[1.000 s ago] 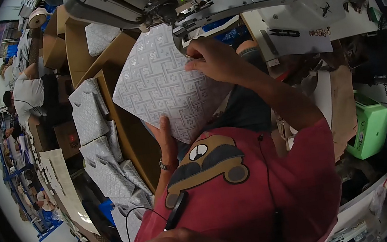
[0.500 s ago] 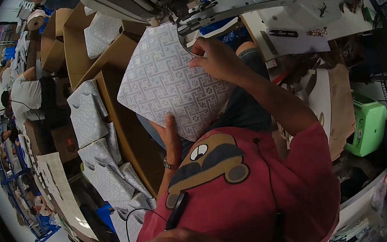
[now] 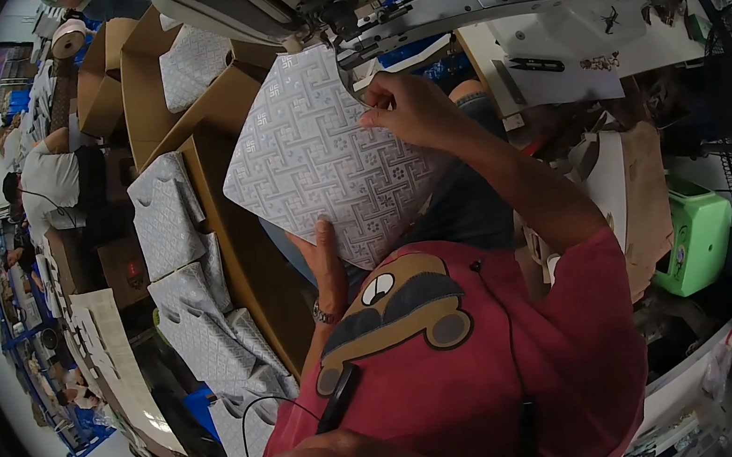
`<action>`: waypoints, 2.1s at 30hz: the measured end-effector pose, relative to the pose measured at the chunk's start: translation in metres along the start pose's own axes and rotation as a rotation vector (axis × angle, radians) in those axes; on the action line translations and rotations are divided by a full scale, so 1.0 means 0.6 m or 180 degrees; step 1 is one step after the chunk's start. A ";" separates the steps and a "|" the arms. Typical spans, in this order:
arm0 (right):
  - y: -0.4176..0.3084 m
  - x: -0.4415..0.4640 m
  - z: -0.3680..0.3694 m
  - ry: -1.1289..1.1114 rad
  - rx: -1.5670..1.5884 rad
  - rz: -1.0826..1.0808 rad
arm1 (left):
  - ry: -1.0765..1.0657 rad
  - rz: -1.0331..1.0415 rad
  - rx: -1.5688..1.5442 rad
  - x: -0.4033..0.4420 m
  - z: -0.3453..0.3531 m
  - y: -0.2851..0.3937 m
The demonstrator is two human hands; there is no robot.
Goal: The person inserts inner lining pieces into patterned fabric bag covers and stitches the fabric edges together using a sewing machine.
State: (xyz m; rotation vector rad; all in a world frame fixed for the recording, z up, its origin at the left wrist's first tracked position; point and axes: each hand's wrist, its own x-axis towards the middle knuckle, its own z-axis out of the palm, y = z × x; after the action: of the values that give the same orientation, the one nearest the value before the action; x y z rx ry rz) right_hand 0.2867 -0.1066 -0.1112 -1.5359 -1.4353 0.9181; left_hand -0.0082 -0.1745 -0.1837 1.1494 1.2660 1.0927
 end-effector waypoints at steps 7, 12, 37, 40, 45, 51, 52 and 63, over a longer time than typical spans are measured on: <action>0.004 0.007 -0.008 -0.0221 0.0066 -0.0079 | -0.0065 -0.0062 -0.0186 -0.001 -0.002 -0.004; 0.007 0.005 -0.002 -0.0382 0.0024 -0.0168 | -0.0018 -0.0116 -0.0198 -0.002 0.000 -0.004; 0.013 0.055 -0.040 -0.0932 0.0523 0.0598 | -0.0073 -0.0045 -0.0398 -0.003 0.000 -0.005; 0.006 0.063 -0.039 -0.1016 0.0102 0.0482 | -0.0087 -0.0070 -0.0366 -0.004 0.001 -0.013; 0.013 0.059 -0.037 -0.0906 0.0441 0.0461 | -0.0035 -0.0030 -0.0261 -0.006 0.004 -0.006; 0.049 0.078 -0.028 -0.1221 0.1394 0.1250 | -0.0139 -0.0032 -0.0506 0.001 -0.001 -0.008; 0.048 0.080 -0.028 -0.1333 0.1195 0.1140 | -0.0143 -0.0026 -0.0497 0.002 -0.003 -0.011; 0.026 0.062 -0.027 -0.1191 0.0663 0.0845 | -0.0125 -0.0044 -0.0444 0.004 -0.006 -0.026</action>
State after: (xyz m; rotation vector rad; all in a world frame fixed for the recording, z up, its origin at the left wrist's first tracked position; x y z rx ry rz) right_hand 0.3110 -0.0710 -0.1181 -1.4704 -1.3504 1.5313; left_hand -0.0123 -0.1737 -0.1994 1.0507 1.1472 1.1248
